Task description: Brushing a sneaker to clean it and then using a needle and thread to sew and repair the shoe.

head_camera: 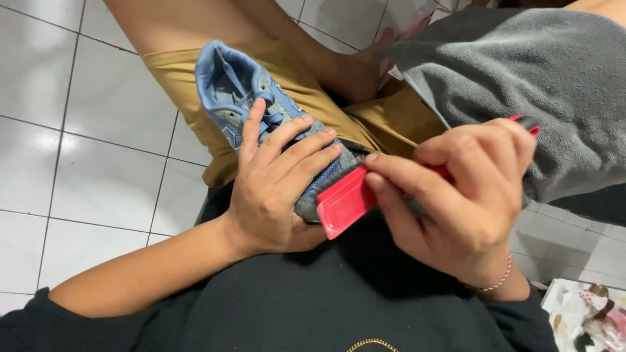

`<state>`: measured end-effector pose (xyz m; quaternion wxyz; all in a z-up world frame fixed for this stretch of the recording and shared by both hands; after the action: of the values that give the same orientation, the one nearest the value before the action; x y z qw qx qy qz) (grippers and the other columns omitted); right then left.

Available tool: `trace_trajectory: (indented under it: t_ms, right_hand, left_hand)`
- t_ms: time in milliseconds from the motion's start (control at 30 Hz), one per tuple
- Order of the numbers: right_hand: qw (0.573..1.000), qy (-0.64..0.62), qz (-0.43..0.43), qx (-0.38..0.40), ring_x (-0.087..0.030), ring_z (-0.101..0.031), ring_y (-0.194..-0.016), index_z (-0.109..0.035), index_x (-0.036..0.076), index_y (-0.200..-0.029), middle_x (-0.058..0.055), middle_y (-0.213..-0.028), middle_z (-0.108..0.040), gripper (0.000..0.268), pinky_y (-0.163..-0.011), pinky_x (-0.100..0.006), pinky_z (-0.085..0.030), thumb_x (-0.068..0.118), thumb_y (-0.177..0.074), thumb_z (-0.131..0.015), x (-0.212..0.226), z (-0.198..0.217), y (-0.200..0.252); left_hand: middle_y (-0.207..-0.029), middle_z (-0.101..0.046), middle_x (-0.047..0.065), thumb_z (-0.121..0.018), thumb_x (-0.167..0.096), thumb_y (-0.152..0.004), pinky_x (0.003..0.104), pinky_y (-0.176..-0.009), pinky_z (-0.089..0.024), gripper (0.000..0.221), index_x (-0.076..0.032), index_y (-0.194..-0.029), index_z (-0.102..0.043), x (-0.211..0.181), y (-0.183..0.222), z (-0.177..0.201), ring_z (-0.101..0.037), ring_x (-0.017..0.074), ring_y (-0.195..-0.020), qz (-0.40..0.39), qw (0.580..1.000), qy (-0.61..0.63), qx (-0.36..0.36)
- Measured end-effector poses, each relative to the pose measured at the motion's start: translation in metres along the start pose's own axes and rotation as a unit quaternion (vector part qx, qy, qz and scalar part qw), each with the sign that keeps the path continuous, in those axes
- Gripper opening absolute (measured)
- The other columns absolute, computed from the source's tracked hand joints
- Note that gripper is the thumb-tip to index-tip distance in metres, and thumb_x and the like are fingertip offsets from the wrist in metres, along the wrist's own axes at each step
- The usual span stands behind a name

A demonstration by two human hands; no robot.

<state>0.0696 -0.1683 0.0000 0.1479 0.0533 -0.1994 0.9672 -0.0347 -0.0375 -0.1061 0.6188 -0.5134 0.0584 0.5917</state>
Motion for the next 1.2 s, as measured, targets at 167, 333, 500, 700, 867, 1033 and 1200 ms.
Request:
trace_trajectory:
  t_ms: [167,333,500,700,867,1033,1200]
  right_hand:
    - [0.997,0.066,0.003,0.043,-0.03,-0.053,-0.086,-0.082,0.013,-0.104,-0.006,-0.089,-0.06,0.003,-0.093,-0.047,-0.033,0.015,-0.105,-0.08,-0.014,0.007,0.011]
    - [0.995,0.085,-0.038,0.033,-0.033,-0.053,-0.089,-0.084,0.01,-0.104,-0.007,-0.091,-0.06,0.005,-0.096,-0.049,-0.031,0.012,-0.108,-0.083,-0.007,0.01,0.006]
    - [0.993,0.086,0.024,0.08,-0.031,-0.056,-0.089,-0.078,0.015,-0.103,-0.005,-0.091,-0.06,0.007,-0.094,-0.048,-0.033,0.02,-0.106,-0.082,-0.012,0.008,0.006]
    - [0.996,0.041,-0.026,0.074,-0.027,-0.052,-0.079,-0.078,0.015,-0.1,-0.003,-0.084,-0.057,0.007,-0.087,-0.046,-0.033,0.017,-0.106,-0.077,-0.002,0.011,-0.006]
    - [0.993,0.055,-0.015,0.105,-0.027,-0.051,-0.081,-0.076,0.016,-0.1,-0.001,-0.084,-0.057,0.009,-0.088,-0.045,-0.033,0.018,-0.108,-0.08,-0.018,0.008,-0.002]
    - [0.992,0.034,-0.055,0.105,-0.027,-0.051,-0.08,-0.077,0.013,-0.101,-0.002,-0.084,-0.058,0.007,-0.085,-0.044,-0.033,0.015,-0.108,-0.078,-0.01,0.009,-0.011]
    - [0.988,0.026,-0.025,0.149,-0.027,-0.046,-0.077,-0.074,0.015,-0.097,-0.002,-0.083,-0.053,0.01,-0.081,-0.043,-0.032,0.017,-0.106,-0.078,-0.024,0.0,-0.009]
  left_hand:
    - [-0.116,-0.074,0.018,-0.073,-0.041,-0.083,0.072,-0.116,-0.025,0.054,0.003,-0.113,-0.072,0.001,0.0,-0.002,-0.068,0.041,-0.113,0.018,1.0,0.008,0.0]
    - [-0.115,-0.074,0.017,-0.077,-0.038,-0.08,0.069,-0.117,-0.026,0.053,0.003,-0.112,-0.071,-0.002,-0.002,-0.001,-0.068,0.0402,-0.112,0.024,1.0,0.013,-0.001]
    - [-0.115,-0.075,0.016,-0.08,-0.037,-0.078,0.067,-0.118,-0.025,0.052,0.002,-0.111,-0.071,-0.001,-0.001,-0.001,-0.069,0.0396,-0.113,0.039,0.999,0.016,-0.003]
    - [-0.114,-0.075,0.015,-0.076,-0.036,-0.079,0.068,-0.117,-0.026,0.049,0.001,-0.11,-0.072,-0.002,-0.005,-0.002,-0.067,0.0404,-0.111,0.037,0.999,0.019,0.005]
    - [-0.114,-0.075,0.013,-0.079,-0.035,-0.077,0.068,-0.119,-0.024,0.05,-0.001,-0.112,-0.071,0.001,-0.005,-0.001,-0.067,0.0388,-0.111,0.044,0.999,0.021,0.017]
    - [-0.111,-0.075,0.012,-0.077,-0.032,-0.074,0.067,-0.119,-0.023,0.047,-0.002,-0.11,-0.071,0.001,-0.01,-0.003,-0.067,0.0393,-0.11,0.04,0.998,0.026,0.027]
    - [-0.109,-0.075,0.009,-0.083,-0.025,-0.071,0.07,-0.118,-0.026,0.045,-0.002,-0.107,-0.07,0.002,-0.016,0.001,-0.066,0.0366,-0.107,0.039,0.998,0.037,0.03]
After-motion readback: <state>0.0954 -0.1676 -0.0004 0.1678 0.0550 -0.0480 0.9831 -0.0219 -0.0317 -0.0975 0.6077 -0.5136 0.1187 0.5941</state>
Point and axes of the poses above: each hand's wrist, its own y-axis away from the middle knuckle, its own z-axis out of the back of the hand, x = y × z, the point moved 3 cm from there along -y, towards the middle knuckle
